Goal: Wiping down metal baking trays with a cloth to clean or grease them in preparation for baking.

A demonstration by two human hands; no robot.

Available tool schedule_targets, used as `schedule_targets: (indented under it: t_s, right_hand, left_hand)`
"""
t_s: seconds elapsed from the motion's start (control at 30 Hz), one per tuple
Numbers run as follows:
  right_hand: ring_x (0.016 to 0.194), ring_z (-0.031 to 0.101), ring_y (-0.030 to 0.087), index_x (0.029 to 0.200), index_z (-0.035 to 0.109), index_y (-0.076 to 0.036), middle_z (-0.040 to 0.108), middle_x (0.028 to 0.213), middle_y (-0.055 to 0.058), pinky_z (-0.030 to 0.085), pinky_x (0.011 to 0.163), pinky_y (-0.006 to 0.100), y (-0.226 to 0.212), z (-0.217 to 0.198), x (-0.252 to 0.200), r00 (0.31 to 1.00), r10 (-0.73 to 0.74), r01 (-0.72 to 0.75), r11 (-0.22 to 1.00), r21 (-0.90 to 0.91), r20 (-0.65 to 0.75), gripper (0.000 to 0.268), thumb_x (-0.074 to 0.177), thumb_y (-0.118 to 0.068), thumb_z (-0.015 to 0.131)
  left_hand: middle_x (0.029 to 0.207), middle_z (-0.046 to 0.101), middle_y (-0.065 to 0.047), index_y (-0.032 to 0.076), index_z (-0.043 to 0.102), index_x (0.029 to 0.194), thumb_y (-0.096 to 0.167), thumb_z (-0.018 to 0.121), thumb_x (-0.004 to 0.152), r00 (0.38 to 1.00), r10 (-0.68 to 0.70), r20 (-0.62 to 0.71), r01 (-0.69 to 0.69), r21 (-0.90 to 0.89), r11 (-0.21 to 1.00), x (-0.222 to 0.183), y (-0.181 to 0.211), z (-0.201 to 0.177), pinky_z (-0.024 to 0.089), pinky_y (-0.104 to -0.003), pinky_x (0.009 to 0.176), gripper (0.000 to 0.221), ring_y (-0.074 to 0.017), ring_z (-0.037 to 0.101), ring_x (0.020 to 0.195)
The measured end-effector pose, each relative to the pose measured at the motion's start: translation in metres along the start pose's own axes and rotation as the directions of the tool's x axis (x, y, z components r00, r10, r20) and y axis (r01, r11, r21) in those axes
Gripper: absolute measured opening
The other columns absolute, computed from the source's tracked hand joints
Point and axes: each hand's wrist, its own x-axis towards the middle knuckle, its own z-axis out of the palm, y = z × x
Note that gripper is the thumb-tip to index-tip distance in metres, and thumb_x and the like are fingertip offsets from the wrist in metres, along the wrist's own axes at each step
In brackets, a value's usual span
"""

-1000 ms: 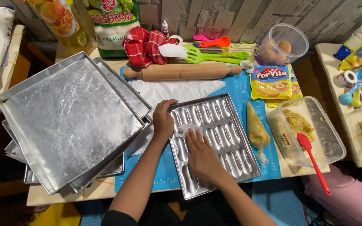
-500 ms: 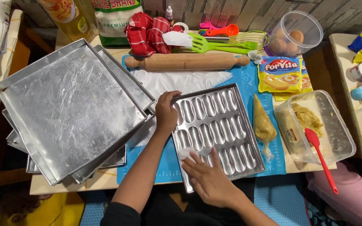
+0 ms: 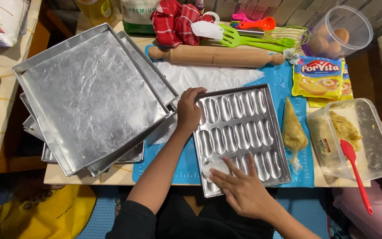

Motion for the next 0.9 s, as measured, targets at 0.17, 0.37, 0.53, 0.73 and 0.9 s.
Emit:
schedule_targets:
  t_s: [0.17,0.37,0.53,0.73,0.9]
  right_hand:
    - [0.156,0.016,0.036,0.151,0.049,-0.019,0.054,0.151,0.001,-0.015,0.117,0.072,0.002,0.017,0.039,0.993,0.104,-0.108,0.991,-0.076,-0.057,0.053,0.107,-0.036,0.023]
    - [0.151,0.029,0.034,0.155,0.041,-0.012,0.048,0.156,0.008,-0.013,0.119,0.068,-0.014,0.018,0.032,0.993,0.12,-0.12,0.993,-0.018,-0.016,0.055,0.109,-0.035,0.021]
    - [0.141,0.044,0.033,0.149,0.049,-0.011,0.054,0.149,0.011,-0.006,0.119,0.073,-0.028,0.018,-0.011,0.997,0.071,-0.07,0.996,-0.061,0.007,0.055,0.097,-0.028,0.045]
    - [0.138,0.05,0.023,0.151,0.045,-0.011,0.049,0.154,0.008,-0.006,0.121,0.072,-0.011,0.015,-0.034,0.996,0.092,-0.093,0.987,-0.132,-0.015,0.054,0.102,-0.031,0.04]
    - [0.149,0.034,0.032,0.144,0.053,-0.013,0.05,0.154,0.005,-0.004,0.117,0.077,0.006,0.019,-0.01,0.985,0.164,-0.171,0.959,-0.228,-0.049,0.054,0.105,-0.047,0.036]
  left_hand:
    - [0.115,0.068,-0.007,0.009,0.069,0.119,-0.029,0.034,0.069,1.0,-0.013,0.008,0.013,0.008,1.0,-0.001,-0.001,0.0,0.054,-0.038,0.108,0.072,-0.0251,0.064,0.115]
    - [0.115,0.068,-0.006,0.01,0.069,0.12,-0.028,0.033,0.067,1.0,-0.023,0.021,0.023,0.015,1.0,0.0,-0.007,0.0,0.053,-0.038,0.107,0.075,-0.0255,0.062,0.116]
    - [0.115,0.068,-0.006,0.012,0.069,0.12,-0.026,0.032,0.067,0.999,-0.031,0.028,0.031,0.007,0.999,0.0,-0.007,0.0,0.052,-0.038,0.106,0.075,-0.0255,0.062,0.117]
    - [0.115,0.067,-0.005,0.013,0.069,0.12,-0.027,0.032,0.068,0.999,-0.024,0.036,0.024,0.009,1.0,0.0,-0.002,-0.002,0.053,-0.038,0.102,0.075,-0.0255,0.062,0.116]
    - [0.115,0.067,-0.005,0.012,0.07,0.119,-0.027,0.033,0.072,0.998,-0.057,0.037,0.057,0.013,0.998,0.0,0.005,-0.003,0.054,-0.038,0.102,0.072,-0.0257,0.062,0.116]
